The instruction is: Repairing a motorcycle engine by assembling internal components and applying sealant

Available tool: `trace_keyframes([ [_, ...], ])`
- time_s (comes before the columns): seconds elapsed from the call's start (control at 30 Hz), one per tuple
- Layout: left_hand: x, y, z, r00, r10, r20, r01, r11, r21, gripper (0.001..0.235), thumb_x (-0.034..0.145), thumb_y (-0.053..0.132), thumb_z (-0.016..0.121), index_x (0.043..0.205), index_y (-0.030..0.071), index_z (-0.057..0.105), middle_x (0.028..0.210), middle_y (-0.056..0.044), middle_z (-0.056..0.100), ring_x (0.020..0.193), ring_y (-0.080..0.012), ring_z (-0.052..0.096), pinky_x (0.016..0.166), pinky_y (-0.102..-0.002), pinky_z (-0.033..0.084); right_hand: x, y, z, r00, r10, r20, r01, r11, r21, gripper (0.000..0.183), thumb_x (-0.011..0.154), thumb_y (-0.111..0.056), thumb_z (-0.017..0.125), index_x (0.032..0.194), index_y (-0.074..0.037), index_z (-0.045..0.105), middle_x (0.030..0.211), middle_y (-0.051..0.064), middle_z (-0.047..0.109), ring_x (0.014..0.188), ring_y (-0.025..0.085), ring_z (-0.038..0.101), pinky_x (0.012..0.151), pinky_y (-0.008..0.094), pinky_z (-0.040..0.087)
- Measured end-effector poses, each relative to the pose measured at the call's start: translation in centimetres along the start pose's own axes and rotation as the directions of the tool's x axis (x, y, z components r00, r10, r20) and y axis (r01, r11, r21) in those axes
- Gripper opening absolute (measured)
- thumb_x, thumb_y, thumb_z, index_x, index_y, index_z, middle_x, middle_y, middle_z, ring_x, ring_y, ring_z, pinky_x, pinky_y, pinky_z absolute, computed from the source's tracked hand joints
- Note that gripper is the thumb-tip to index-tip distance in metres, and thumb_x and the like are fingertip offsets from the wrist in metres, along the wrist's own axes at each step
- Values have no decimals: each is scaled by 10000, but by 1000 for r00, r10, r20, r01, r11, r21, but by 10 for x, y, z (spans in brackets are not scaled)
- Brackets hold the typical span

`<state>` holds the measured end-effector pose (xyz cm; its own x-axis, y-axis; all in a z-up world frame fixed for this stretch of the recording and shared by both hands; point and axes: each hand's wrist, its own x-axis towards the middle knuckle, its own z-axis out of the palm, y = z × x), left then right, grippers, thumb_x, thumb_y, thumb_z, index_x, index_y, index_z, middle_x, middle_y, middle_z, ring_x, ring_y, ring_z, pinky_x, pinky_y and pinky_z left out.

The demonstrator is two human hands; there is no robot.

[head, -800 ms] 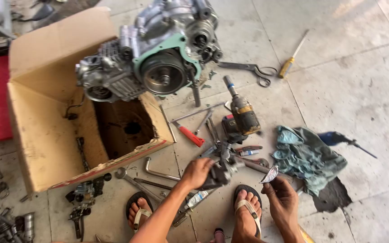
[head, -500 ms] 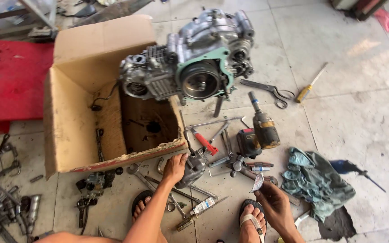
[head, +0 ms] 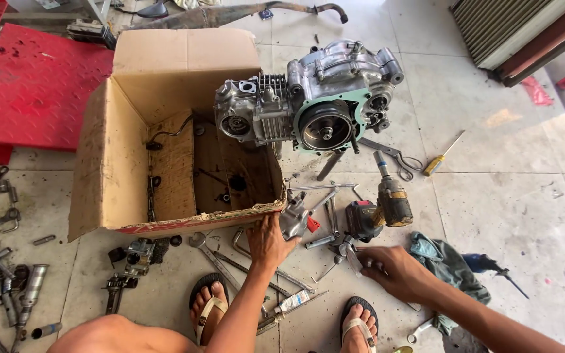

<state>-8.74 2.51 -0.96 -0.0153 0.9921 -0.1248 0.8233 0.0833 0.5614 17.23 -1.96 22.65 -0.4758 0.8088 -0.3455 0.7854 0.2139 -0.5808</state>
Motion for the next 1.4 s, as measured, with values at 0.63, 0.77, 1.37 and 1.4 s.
trace_keyframes([
  [0.63,-13,29,44,961,80,-266,-201,862,-465,240,748,118,667,970,169,741,879,-77,739,871,-314,732,786,-411,565,100,36,155,791,385,-475,24,757,653,164,919,-137,731,1004,2,732,738,161,742,737,195,709,709,390,588],
  [0.77,-6,36,20,985,96,146,47,658,-751,249,731,213,750,964,188,834,813,-77,776,800,-189,755,707,-312,592,92,55,159,729,368,-577,68,800,597,130,907,-102,744,997,-8,740,728,140,727,718,220,713,688,384,593],
  [1.37,-4,113,-73,940,259,221,-11,673,-740,168,760,239,796,854,101,821,704,-100,755,672,-170,710,624,-318,571,41,6,74,571,216,-792,78,946,314,62,900,-175,745,916,-142,795,664,84,738,640,238,743,637,338,558],
  [1.4,-7,120,-88,926,303,223,-37,663,-748,205,792,260,791,880,76,814,724,-111,763,683,-170,700,639,-320,570,38,6,70,576,207,-791,103,941,321,80,916,-184,731,924,-133,792,683,104,742,661,250,751,643,358,557],
])
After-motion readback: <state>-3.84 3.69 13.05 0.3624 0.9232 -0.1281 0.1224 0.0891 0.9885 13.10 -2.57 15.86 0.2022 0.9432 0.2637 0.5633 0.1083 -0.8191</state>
